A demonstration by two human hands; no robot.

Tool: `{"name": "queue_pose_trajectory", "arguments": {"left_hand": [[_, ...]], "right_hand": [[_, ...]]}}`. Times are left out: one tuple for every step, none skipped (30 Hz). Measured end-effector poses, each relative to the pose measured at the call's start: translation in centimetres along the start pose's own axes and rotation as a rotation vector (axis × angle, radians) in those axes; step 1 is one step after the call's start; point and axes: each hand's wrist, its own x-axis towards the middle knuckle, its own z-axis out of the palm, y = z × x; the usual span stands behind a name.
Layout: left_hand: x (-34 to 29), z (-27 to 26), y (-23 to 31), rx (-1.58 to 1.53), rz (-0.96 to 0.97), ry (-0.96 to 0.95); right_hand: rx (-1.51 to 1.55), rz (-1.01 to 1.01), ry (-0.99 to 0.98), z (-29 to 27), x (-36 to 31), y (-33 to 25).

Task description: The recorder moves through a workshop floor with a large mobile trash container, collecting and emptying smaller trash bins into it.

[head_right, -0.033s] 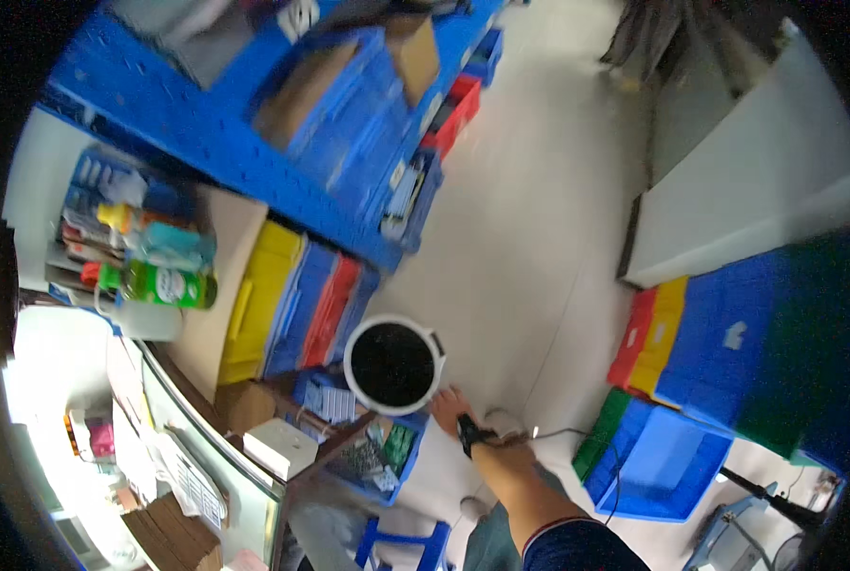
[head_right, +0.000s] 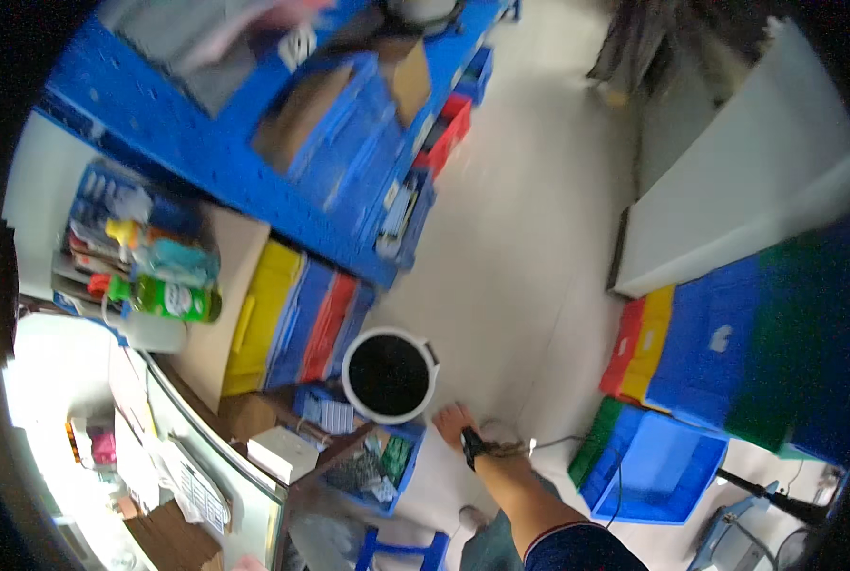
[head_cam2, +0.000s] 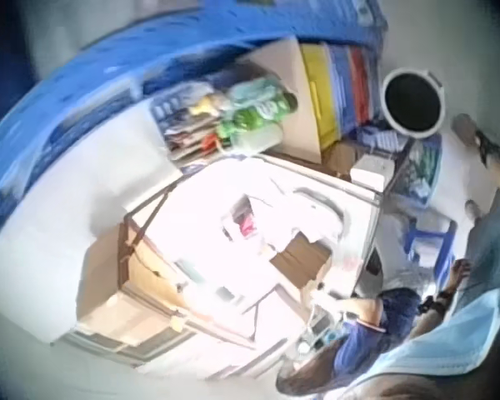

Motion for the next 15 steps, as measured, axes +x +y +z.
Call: {"name": "queue_pose_trajectory", "arguments": {"left_hand": [[0.8, -0.1, 0.6, 0.063, 0.051, -0.05], [1.9, 0.3, 1.3, 0.086, 0.042, -0.061], [2.7, 0.5, 2.3, 0.103, 0.036, -0.053], [3.3, 0.9, 3.7, 0.131, 0.075, -0.095], [3.8, 1.2, 5.0, 0.262, 0.17, -0.137], [4.0, 2.3, 6.5, 0.398, 0.266, -0.197], [4.2, 3.0, 8.2, 0.439, 0.3, -0.264], [4.1, 2.1, 9.7, 0.434, 0.352, -0.338], [4.0, 2.0, 10.8, 0.439, 0.389, -0.439], [3.9, 2.6, 12.1, 0.522, 0.397, -0.489], [3.9, 2.8, 13.5, 0.663, 0.411, -0.472], [4.3, 2.7, 14.7, 0.84, 0.426, -0.434], [4.9, 2.2, 16.0, 1.037, 0.444, -0.379], [5.7, 2.1, 17.2, 1.281, 0.458, -0.327], [6.6, 2.5, 18.3, 1.557, 0.476, -0.29]], "right_hand": [[0.02, 0.083, -0.155, -1.9, -2.2, 0.1], [-0.019, 0.084, -0.085, -1.6, -5.6, 1.7], [-0.126, 0.078, -0.025, -2.0, -8.8, 2.3], [-0.029, 0.121, -0.186, -3.2, -11.4, 2.8], [0.077, 0.17, -0.345, -3.8, -14.2, 3.4], [0.18, 0.268, -0.211, -1.5, -18.6, 4.3], [0.283, 0.358, -0.066, 0.1, -21.5, 5.5], [0.222, 0.435, -0.103, -2.0, -23.0, 3.7], [0.162, 0.545, -0.143, -3.5, -26.4, 1.8], [0.22, 0.578, -0.078, -4.1, -30.0, 1.4], [0.279, 0.607, -0.009, -4.7, -33.3, 0.5], [0.28, 0.677, 0.042, -6.1, -36.3, -0.5], [0.466, 0.691, 0.027, -8.6, -38.9, -2.3], [0.661, 0.703, 0.026, -10.2, -41.7, -3.9], [0.683, 0.788, 0.098, -8.8, -44.3, -4.0]]}}
